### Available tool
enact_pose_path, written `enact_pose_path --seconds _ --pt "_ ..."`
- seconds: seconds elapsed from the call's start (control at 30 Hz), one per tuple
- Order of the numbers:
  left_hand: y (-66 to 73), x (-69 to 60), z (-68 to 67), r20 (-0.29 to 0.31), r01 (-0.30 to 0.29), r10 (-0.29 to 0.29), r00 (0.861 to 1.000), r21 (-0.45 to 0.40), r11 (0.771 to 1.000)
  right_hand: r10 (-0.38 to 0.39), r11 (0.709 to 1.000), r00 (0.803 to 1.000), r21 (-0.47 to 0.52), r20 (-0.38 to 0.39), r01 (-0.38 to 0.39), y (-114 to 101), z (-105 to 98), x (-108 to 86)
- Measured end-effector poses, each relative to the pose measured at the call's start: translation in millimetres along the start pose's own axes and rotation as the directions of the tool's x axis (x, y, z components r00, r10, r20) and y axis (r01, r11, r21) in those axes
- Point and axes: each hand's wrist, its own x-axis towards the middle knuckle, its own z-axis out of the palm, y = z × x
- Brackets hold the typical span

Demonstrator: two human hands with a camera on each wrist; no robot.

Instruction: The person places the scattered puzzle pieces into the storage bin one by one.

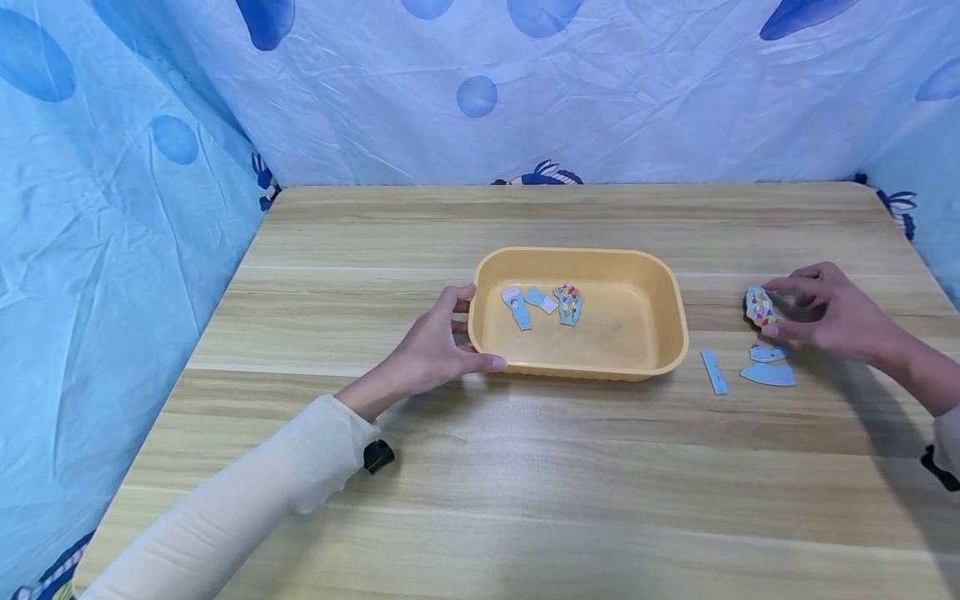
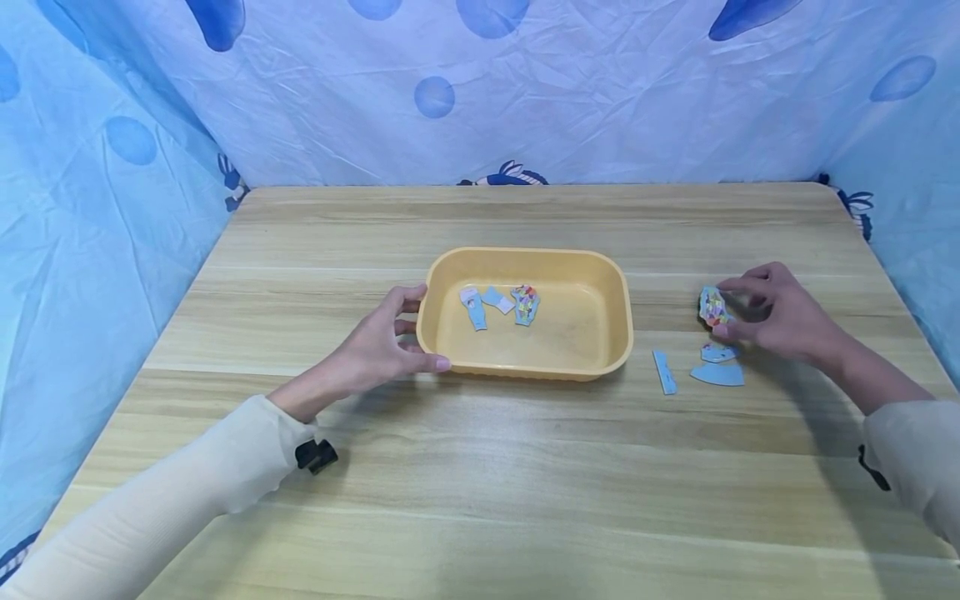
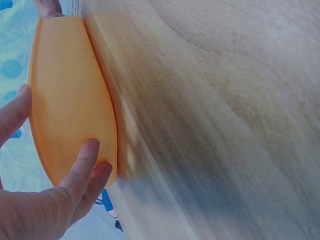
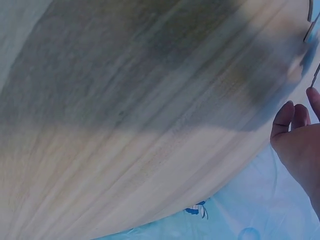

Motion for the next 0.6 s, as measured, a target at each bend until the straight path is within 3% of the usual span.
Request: enact_pose_path --seconds 0.6 --pt "-0.9 0.7 -0.1 -0.002 0.008 -0.008 1.000 -0.002 1.000 -0.038 0.999 0.995 0.018 -0.091 0.040 -24.0 -14.8 8.5"
